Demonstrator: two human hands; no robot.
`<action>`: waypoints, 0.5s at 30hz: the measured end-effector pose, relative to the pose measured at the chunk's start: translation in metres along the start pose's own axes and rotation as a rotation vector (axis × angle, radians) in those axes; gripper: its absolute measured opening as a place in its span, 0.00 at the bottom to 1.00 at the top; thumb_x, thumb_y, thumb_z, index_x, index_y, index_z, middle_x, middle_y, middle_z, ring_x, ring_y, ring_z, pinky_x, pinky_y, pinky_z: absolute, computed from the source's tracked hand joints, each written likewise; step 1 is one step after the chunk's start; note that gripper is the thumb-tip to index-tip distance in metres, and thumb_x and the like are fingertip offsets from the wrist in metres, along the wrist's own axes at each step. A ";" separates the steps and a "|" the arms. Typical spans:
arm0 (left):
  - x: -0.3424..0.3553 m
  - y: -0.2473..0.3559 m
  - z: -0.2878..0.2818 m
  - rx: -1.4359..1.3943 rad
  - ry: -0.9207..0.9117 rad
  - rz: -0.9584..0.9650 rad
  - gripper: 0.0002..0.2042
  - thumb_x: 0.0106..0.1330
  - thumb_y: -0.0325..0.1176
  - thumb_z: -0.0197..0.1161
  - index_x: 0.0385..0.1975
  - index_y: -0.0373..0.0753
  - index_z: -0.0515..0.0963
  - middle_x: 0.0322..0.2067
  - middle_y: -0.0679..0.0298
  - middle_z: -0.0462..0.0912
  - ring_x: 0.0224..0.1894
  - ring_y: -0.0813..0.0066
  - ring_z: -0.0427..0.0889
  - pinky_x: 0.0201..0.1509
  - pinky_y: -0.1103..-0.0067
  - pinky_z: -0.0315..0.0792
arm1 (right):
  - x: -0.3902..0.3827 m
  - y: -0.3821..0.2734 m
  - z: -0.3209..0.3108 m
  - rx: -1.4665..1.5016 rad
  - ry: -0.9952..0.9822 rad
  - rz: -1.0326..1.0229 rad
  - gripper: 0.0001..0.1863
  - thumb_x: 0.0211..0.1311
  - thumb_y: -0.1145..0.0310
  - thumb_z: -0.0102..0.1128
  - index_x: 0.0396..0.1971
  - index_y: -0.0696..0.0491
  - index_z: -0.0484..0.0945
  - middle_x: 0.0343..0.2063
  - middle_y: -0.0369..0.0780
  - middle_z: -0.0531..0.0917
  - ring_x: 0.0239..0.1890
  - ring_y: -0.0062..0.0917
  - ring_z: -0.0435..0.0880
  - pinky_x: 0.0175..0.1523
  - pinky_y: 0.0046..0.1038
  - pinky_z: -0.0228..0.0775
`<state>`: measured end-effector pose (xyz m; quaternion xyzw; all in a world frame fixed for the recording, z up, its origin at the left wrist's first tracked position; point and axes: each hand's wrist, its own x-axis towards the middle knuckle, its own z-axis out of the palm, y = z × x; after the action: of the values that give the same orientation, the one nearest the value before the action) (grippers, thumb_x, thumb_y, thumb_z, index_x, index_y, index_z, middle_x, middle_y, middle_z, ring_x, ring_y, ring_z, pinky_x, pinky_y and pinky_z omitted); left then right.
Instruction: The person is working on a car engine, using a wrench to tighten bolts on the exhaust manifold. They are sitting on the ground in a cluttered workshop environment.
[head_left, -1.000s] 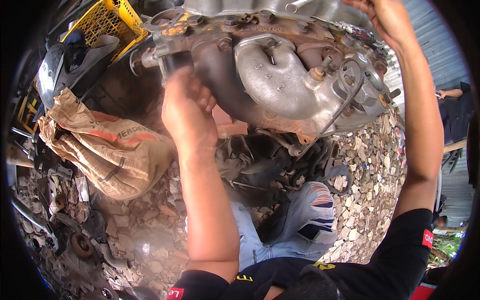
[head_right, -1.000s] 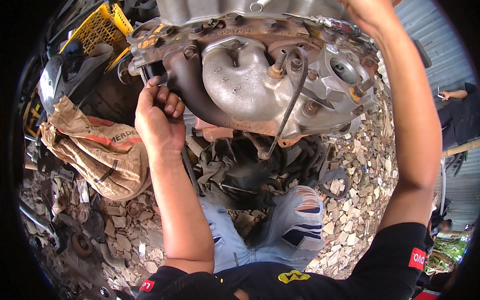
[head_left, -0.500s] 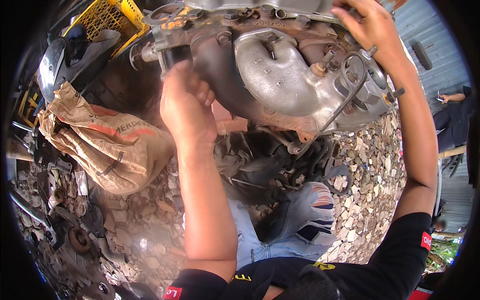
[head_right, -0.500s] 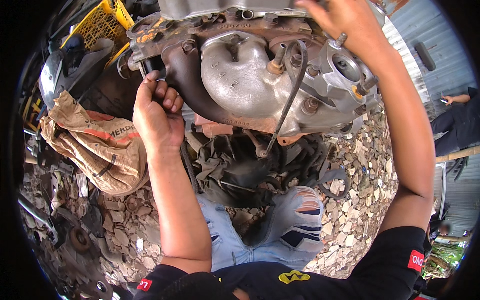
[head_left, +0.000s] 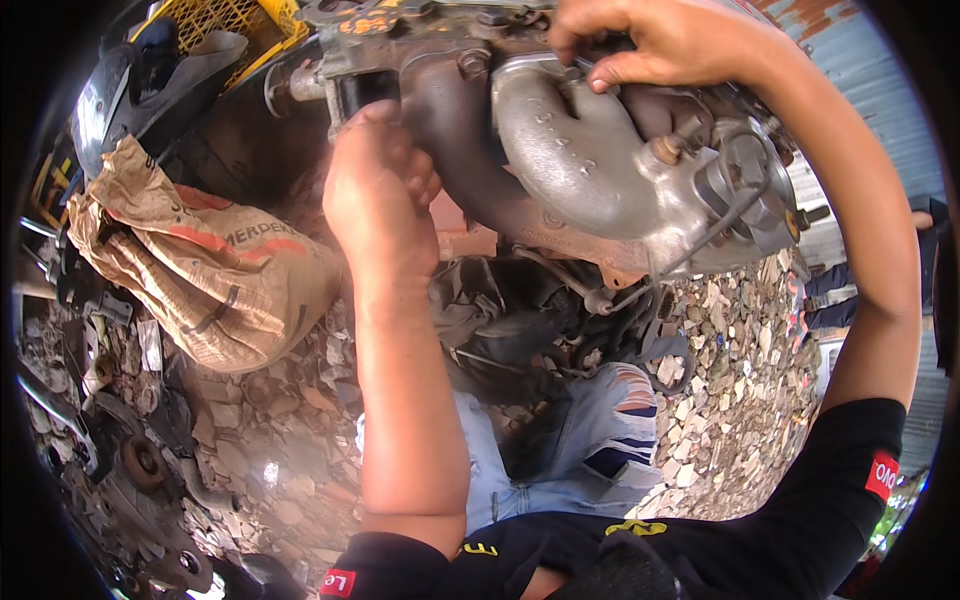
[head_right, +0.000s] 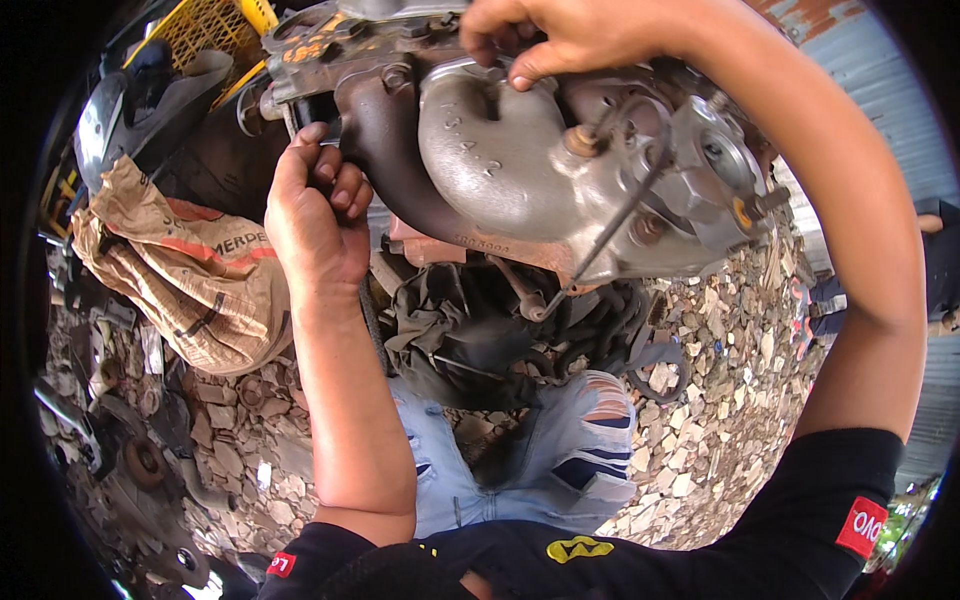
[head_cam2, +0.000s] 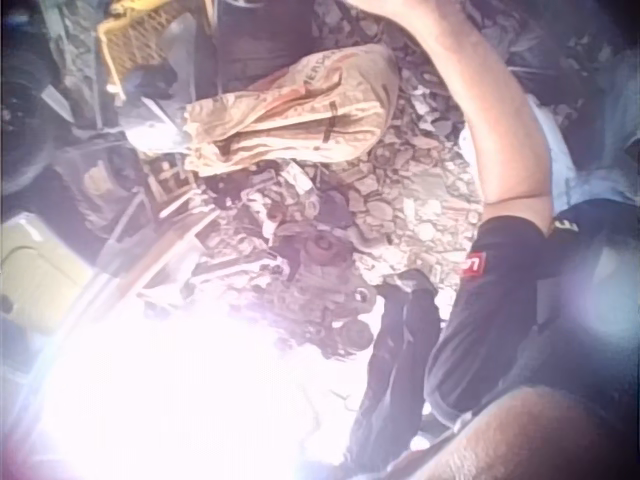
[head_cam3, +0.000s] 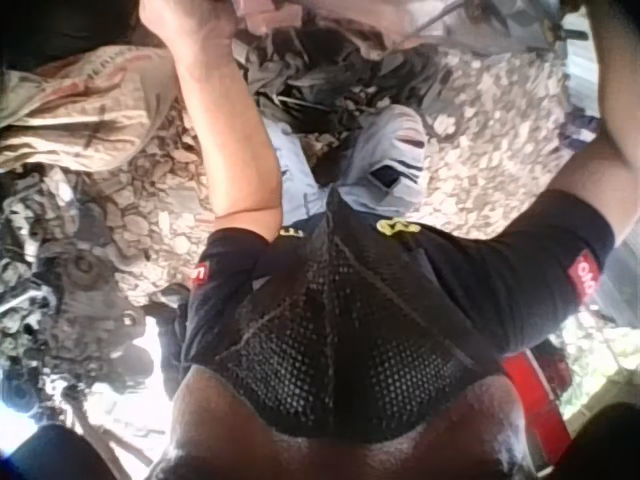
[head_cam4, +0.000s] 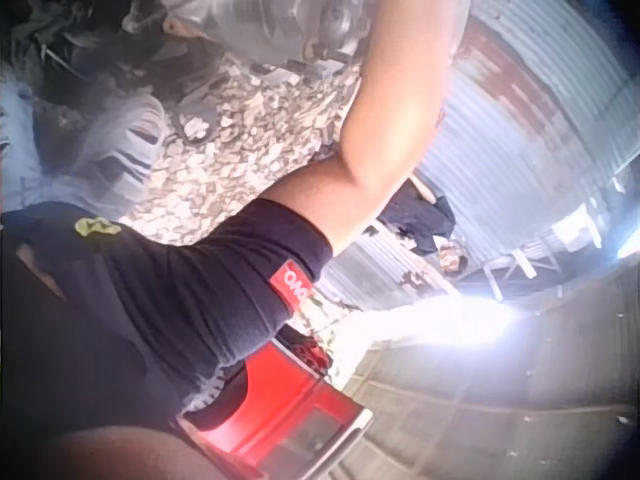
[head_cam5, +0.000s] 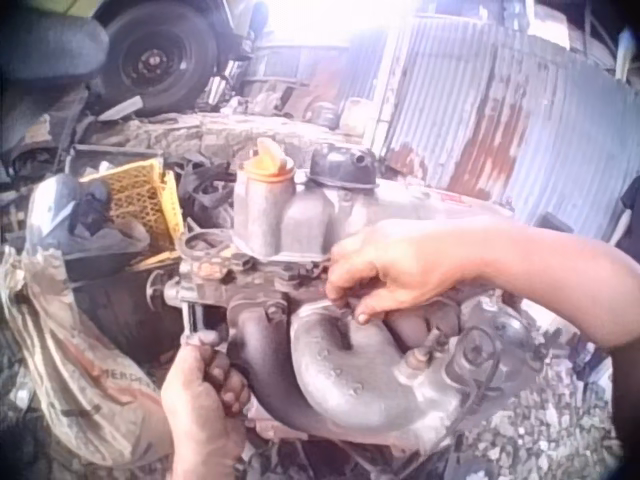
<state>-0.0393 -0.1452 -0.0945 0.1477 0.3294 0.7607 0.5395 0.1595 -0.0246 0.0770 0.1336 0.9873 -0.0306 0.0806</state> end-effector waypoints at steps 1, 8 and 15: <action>0.000 0.000 0.000 -0.001 -0.026 0.004 0.08 0.74 0.35 0.56 0.44 0.37 0.75 0.22 0.73 0.62 0.18 0.84 0.59 0.22 0.83 0.54 | 0.001 0.000 -0.001 -0.012 0.008 -0.023 0.15 0.60 0.68 0.71 0.45 0.55 0.82 0.38 0.46 0.82 0.42 0.43 0.82 0.49 0.40 0.75; 0.007 0.001 0.002 0.015 0.052 -0.042 0.08 0.74 0.34 0.55 0.44 0.38 0.75 0.18 0.74 0.61 0.14 0.84 0.56 0.17 0.83 0.51 | 0.005 -0.002 0.000 -0.224 -0.052 -0.079 0.11 0.62 0.69 0.63 0.44 0.53 0.83 0.34 0.44 0.79 0.40 0.41 0.81 0.45 0.41 0.76; 0.008 0.001 0.002 0.014 0.056 -0.043 0.09 0.74 0.35 0.54 0.46 0.38 0.75 0.18 0.74 0.61 0.14 0.84 0.56 0.17 0.82 0.50 | 0.004 -0.008 0.001 -0.240 -0.025 -0.130 0.12 0.61 0.70 0.61 0.45 0.52 0.83 0.33 0.42 0.79 0.39 0.38 0.82 0.44 0.37 0.76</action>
<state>-0.0418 -0.1375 -0.0935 0.1230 0.3530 0.7504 0.5451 0.1535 -0.0316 0.0759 0.0584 0.9893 0.0807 0.1062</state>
